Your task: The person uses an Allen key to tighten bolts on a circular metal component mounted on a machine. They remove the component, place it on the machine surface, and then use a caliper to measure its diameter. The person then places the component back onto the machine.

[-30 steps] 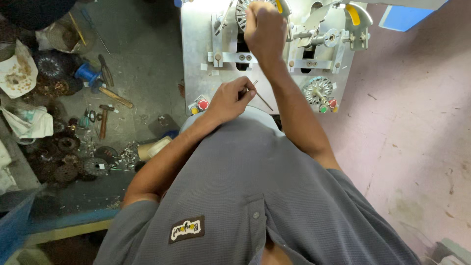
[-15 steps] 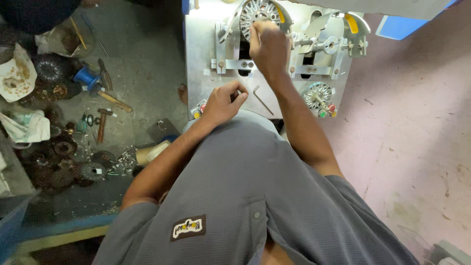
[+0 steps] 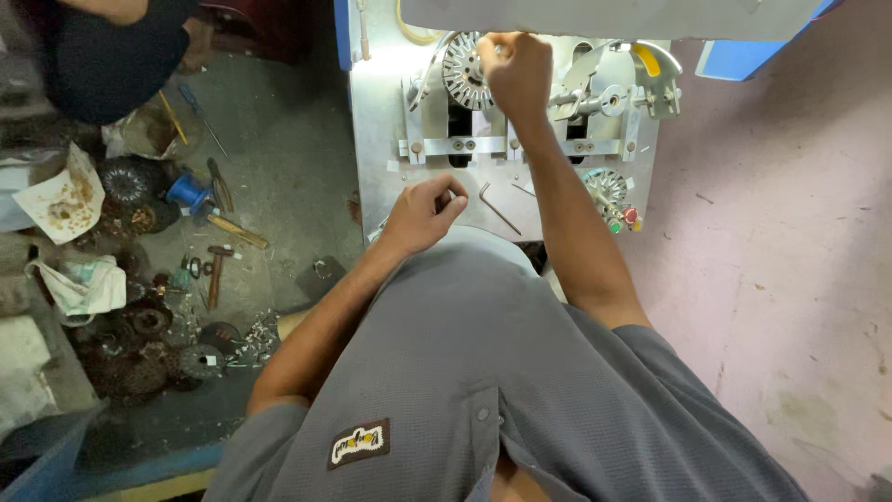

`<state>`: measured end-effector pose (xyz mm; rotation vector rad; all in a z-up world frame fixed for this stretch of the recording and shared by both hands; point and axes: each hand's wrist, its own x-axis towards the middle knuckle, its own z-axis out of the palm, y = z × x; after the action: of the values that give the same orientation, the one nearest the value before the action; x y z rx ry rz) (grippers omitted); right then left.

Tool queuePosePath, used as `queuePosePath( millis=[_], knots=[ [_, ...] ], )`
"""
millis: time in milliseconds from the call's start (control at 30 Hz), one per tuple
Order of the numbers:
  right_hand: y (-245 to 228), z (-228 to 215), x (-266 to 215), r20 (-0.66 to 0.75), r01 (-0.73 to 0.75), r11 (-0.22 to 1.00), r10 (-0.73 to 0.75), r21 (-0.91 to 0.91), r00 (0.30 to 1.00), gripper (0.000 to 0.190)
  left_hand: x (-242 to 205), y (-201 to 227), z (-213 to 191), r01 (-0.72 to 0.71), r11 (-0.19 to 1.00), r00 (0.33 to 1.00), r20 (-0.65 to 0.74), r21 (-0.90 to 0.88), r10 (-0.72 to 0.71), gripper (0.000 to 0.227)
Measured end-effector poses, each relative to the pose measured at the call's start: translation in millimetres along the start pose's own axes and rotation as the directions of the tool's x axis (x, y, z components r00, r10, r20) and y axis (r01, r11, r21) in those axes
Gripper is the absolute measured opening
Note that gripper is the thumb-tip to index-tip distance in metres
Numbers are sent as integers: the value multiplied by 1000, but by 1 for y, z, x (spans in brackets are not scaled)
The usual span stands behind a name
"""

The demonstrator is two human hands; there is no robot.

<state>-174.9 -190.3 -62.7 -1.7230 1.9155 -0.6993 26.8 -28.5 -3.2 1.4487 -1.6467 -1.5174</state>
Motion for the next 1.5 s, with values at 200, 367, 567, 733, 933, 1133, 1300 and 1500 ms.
queuePosePath(
  millis=[200,367,567,733,933,1133,1300,1500],
  knots=[
    [15,-7,-59,-228,147,987,-129,65,965,15,1,-4,-1,-26,999,998,-58,20,28,15],
    [-11,8,-33,-82,192,966,-209,-175,975,16,-3,-1,19,-25,998,998,51,54,22,16],
    [3,-19,-34,-228,-59,998,51,-27,972,20,-13,4,15,-50,997,993,106,60,43,17],
    [-12,12,-42,-16,393,856,-423,-334,906,18,-15,10,18,-21,996,995,98,85,13,17],
    [12,-13,-17,-305,-90,996,78,-26,949,22,-18,13,13,-73,993,986,160,97,57,16],
    [-3,17,-44,-73,298,877,-349,-378,934,16,-20,12,18,-80,991,989,137,107,65,16],
    [26,-2,-2,-68,-166,819,241,549,968,13,-19,15,18,-154,976,970,212,153,120,16],
    [46,11,-92,-132,98,973,-71,211,989,17,-19,2,22,-104,986,991,99,128,91,16]
  ],
)
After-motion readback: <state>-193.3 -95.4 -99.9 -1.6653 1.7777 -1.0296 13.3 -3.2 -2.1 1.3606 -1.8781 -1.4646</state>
